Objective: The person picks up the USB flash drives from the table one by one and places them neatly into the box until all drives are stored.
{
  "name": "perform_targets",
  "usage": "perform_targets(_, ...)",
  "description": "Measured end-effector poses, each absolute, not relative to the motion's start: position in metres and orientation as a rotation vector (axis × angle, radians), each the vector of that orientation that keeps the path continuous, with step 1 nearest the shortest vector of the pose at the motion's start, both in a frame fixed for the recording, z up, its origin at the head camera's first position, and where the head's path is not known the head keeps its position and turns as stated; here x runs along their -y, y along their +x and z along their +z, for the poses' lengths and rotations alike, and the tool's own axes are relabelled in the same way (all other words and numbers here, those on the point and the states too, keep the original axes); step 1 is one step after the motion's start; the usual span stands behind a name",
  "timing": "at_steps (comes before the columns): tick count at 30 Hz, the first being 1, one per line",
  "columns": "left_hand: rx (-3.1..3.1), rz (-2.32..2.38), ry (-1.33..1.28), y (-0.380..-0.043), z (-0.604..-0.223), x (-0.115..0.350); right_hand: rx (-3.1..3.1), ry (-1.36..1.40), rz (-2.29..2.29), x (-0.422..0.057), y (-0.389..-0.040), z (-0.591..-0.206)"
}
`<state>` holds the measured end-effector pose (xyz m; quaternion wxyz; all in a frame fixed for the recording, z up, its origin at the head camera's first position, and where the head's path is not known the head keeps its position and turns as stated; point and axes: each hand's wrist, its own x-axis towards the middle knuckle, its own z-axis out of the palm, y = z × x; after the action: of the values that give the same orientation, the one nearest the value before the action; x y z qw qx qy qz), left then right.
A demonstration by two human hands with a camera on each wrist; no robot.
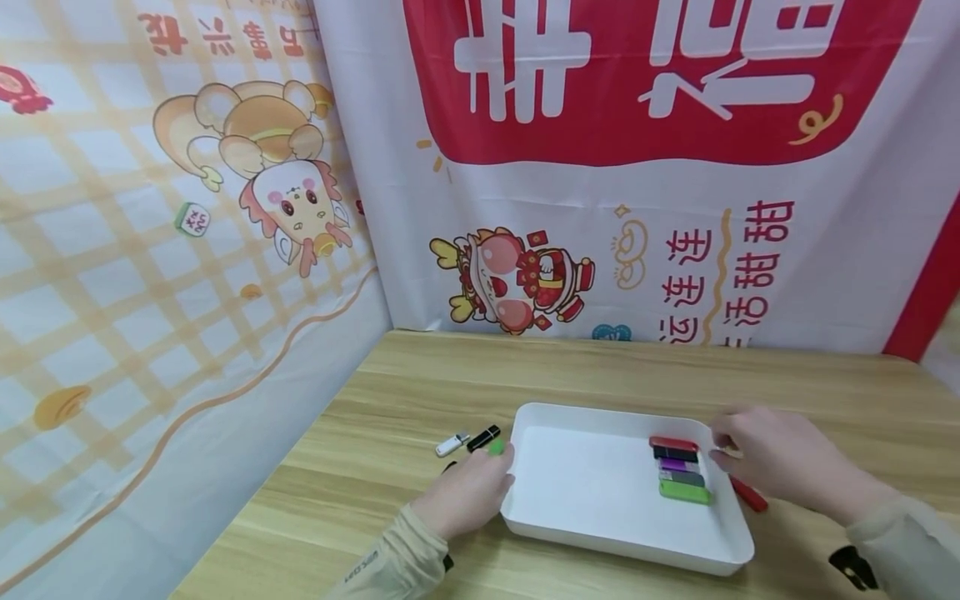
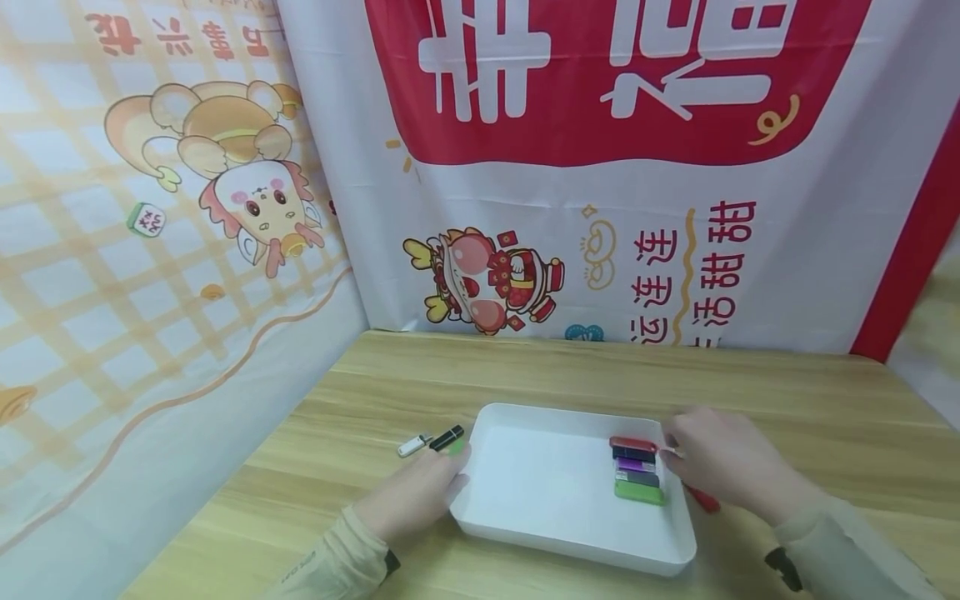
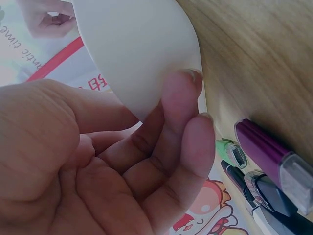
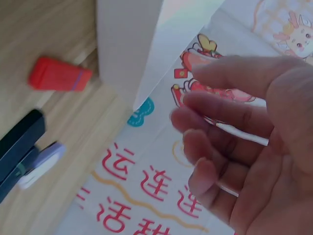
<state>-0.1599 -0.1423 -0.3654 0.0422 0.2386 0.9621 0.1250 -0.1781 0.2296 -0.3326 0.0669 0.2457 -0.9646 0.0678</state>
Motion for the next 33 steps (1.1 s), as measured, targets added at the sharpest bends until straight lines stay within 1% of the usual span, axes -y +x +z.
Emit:
perform_targets(4,-2.935,0.398,0.738,-0.16,-0.365,0.143,2.946,0.602,0.21,-0.244,-0.174,-0.333)
perform_targets(8,-2.93,0.405,0.749,-0.16,-0.364,0.144,3.078,0.505,0.197,-0.258,-0.174,-0.342)
perform_targets(16,-2.938,0.425,0.774,-0.16,-0.364,0.145,3.163,0.471,0.218,-0.265,-0.173,-0.362)
perform_targets(24,-2.991,0.391,0.839,-0.154,-0.365,0.147,3.243,0.422,0.338,-0.263,-0.18,-0.358)
perform_targets(33,-2.99,0.393,0.868,-0.157,-0.363,0.145,3.29,0.414,0.424,-0.264,-0.192,-0.359)
